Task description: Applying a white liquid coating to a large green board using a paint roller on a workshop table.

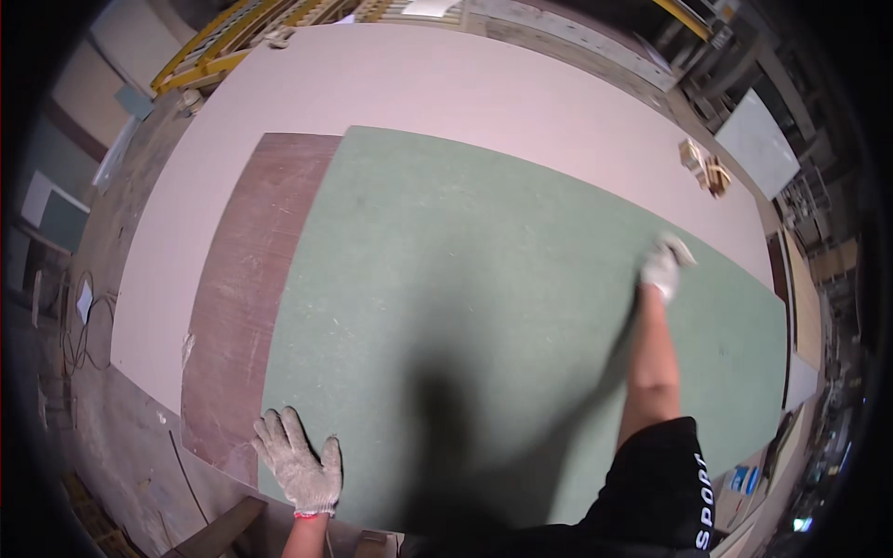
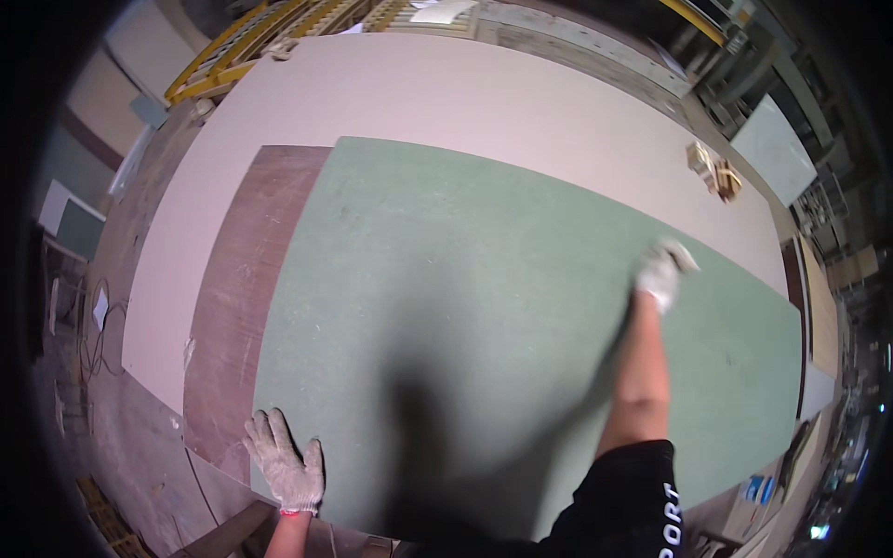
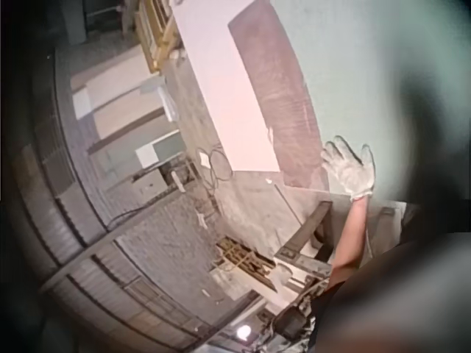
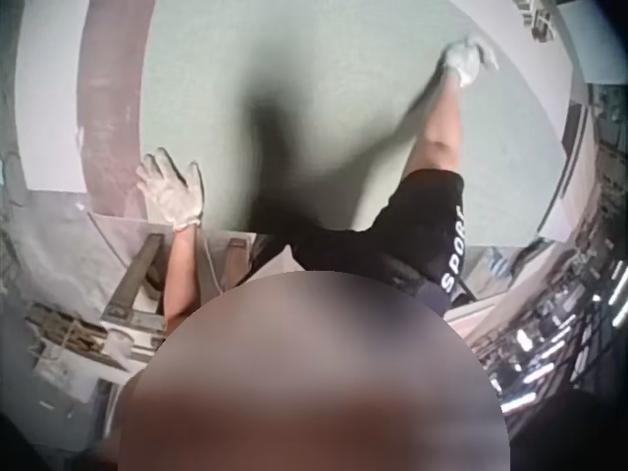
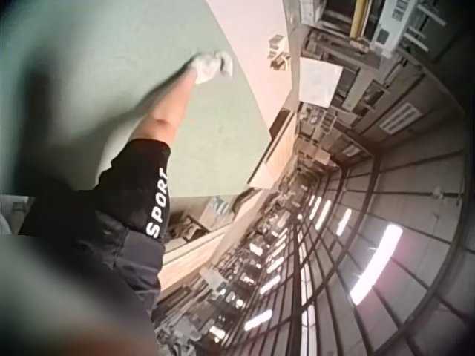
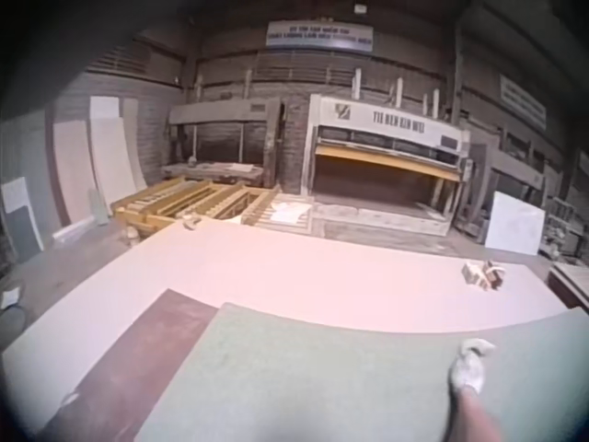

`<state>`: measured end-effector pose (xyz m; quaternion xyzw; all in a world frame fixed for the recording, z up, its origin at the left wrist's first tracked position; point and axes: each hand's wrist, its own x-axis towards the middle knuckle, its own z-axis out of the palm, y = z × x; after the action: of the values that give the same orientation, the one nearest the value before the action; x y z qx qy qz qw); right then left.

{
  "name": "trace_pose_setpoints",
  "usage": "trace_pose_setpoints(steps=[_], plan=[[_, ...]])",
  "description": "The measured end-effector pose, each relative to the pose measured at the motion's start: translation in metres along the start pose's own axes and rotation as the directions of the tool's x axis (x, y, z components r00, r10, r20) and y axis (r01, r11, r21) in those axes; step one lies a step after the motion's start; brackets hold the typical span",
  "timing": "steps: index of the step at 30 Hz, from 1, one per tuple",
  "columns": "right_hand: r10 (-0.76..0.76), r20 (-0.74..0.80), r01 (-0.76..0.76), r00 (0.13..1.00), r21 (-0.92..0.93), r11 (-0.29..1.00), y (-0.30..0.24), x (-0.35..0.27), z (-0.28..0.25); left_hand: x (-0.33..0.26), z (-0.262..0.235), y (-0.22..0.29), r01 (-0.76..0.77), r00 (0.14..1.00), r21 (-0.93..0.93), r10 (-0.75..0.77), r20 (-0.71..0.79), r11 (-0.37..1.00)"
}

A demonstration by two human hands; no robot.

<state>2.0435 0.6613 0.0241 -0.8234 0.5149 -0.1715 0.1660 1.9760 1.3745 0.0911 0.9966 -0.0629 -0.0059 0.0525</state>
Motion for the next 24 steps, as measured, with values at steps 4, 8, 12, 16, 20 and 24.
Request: trace_pose_setpoints(steps=[4,8,12,16,20,24], plan=[[-0.845,0.158,0.732,0.511,0.435,0.524,-0.133,-0.222,0.051,-0.007,0.004,-0.007,-0.033,0.996,0.017,0.034,-0.086,0.999],[-0.991,-0.010,0.730,-0.134,0.675,-0.106,-0.131,-0.457,-0.034,0.003,-0.007,-0.013,-0.043,0.999,-0.208,0.047,0.014,0.977],[-0.767,0.355,0.440,0.535,0.658,0.611,0.024,-0.270,-0.092,-0.014,0.012,-0.036,-0.030,0.982,-0.087,0.013,-0.190,0.996],[0.237,0.287,-0.201,0.928,-0.150,0.968,0.166,-0.222,-0.205,-0.002,0.010,-0.001,-0.009,0.996,0.012,0.010,-0.093,1.000],[0.231,0.427,-0.133,0.874,-0.247,0.960,0.143,-0.337,-0.194,-0.003,0.003,-0.006,0.003,0.997,0.088,0.004,-0.081,0.996],[-0.507,0.317,0.568,0.802,-0.139,0.811,0.153,-0.489,-0.068,0.000,0.000,-0.018,0.008,0.999,0.056,-0.005,-0.053,0.998]])
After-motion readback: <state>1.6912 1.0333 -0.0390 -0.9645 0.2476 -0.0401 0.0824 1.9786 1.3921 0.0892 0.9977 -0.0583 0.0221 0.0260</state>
